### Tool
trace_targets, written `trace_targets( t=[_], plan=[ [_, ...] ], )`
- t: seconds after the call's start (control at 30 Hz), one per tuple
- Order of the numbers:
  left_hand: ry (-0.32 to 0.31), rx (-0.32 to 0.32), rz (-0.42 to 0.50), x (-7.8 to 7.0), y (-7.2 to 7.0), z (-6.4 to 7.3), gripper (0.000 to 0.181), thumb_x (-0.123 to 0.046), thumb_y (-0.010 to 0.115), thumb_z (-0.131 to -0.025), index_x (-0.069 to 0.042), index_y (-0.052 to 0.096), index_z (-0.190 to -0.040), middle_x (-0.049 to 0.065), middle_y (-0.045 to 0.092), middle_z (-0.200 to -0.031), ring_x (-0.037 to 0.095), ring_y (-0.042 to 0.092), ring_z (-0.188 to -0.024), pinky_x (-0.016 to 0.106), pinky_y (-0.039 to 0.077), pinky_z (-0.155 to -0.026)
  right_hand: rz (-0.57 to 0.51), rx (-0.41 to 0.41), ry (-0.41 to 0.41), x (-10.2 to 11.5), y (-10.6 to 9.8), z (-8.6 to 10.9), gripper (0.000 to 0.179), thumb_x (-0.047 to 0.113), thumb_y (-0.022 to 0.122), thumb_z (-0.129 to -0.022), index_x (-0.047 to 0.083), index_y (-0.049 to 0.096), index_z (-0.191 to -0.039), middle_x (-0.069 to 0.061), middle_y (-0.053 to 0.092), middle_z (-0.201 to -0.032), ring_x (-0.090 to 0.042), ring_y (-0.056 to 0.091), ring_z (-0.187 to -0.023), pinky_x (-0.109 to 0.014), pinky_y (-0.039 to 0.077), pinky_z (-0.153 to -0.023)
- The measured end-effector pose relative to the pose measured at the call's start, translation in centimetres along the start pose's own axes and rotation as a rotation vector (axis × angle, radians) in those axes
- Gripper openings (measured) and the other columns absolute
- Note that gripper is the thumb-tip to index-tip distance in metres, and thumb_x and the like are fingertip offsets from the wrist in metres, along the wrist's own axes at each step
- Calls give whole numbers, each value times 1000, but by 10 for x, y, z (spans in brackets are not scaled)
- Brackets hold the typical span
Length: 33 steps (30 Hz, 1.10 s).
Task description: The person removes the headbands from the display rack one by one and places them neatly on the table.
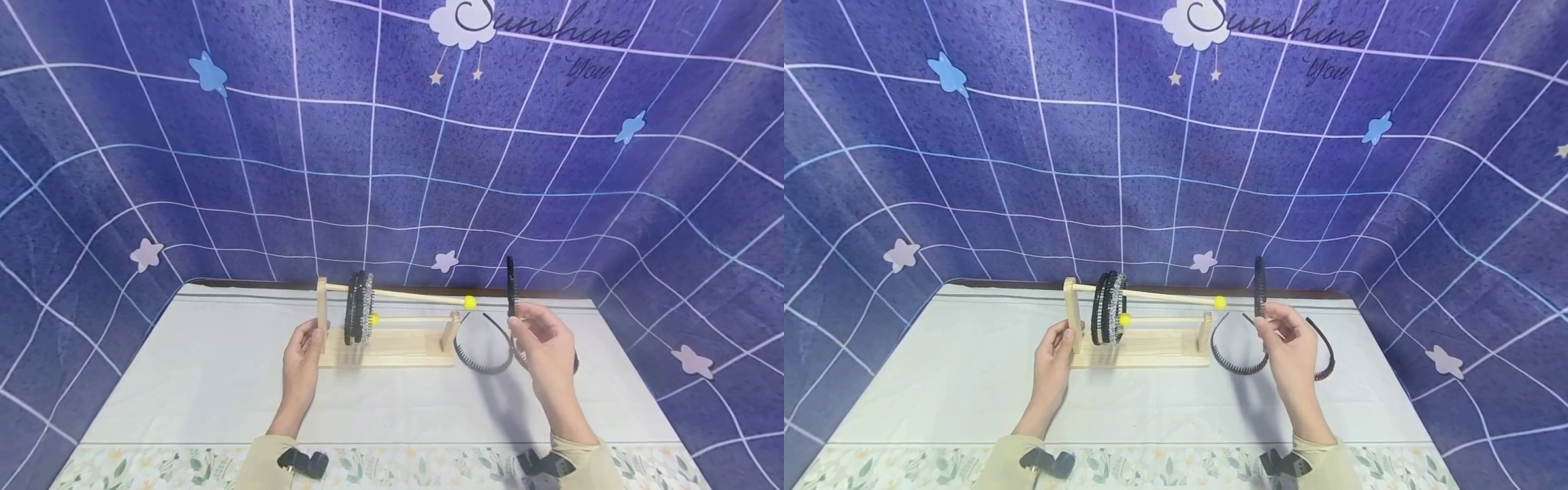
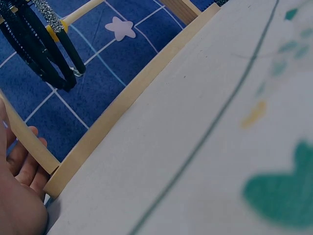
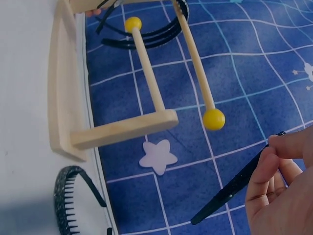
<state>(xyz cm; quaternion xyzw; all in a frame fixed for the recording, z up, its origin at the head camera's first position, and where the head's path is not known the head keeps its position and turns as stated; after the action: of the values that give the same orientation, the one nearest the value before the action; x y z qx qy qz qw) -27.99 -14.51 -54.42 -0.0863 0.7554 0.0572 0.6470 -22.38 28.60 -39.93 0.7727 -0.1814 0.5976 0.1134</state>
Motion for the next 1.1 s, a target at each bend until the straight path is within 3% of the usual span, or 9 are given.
trace_targets(
  t=[0.13, 0.37, 0.67, 0.93, 1.1],
  plan=[
    [1, 3, 2, 0, -1, 0, 52, -41, 52, -120, -3, 54, -155, 19, 66, -151, 8, 63, -138, 12, 49, -114, 70, 1, 0, -3, -4, 0, 21, -8, 75, -99, -5, 75, -120, 7, 74, -95, -9, 67, -76, -18, 58, -62],
    [-5, 6, 3, 0, 0, 1, 52, -41, 52, -120, -2, 54, -155, 19, 66, -152, -6, 61, -130, 11, 48, -114, 105, 4, -15, -10, -14, -1, 19, -9, 77, -98, -6, 76, -117, 9, 75, -89, -10, 66, -67, -20, 58, -57],
    [-4, 13, -2, -1, 0, 0, 53, -42, 52, -120, -3, 54, -155, 18, 66, -152, 23, 60, -145, 11, 48, -115, 65, 25, -34, -21, -29, -1, 23, -18, 74, -95, -15, 71, -118, 4, 76, -83, -7, 67, -67, -16, 58, -58],
    [-15, 7, -10, -2, 0, 1, 53, -42, 51, -120, -3, 53, -156, 18, 66, -153, 26, 59, -147, 10, 47, -114, 176, 4, 1, -30, -48, -1, 23, -11, 77, -96, -9, 74, -119, 5, 77, -80, -9, 62, -58, -17, 54, -45],
    [-14, 3, -8, -1, 1, 1, 54, -42, 51, -120, -2, 53, -156, 19, 66, -152, 30, 58, -147, 10, 47, -114, 239, -11, -44, -35, -59, -3, 25, -13, 77, -94, -9, 75, -118, 2, 79, -89, -2, 69, -70, -15, 57, -56]
  ],
)
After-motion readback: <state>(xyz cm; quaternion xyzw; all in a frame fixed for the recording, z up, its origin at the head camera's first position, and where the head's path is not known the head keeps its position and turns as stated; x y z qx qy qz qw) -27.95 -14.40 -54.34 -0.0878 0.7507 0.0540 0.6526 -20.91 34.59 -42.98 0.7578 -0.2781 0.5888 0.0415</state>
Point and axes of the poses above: each hand's wrist, its own z-axis away from the middle knuckle, its own y-axis out of the palm, x = y × z, the point moved 7 cm from there along -z, towards the middle knuckle
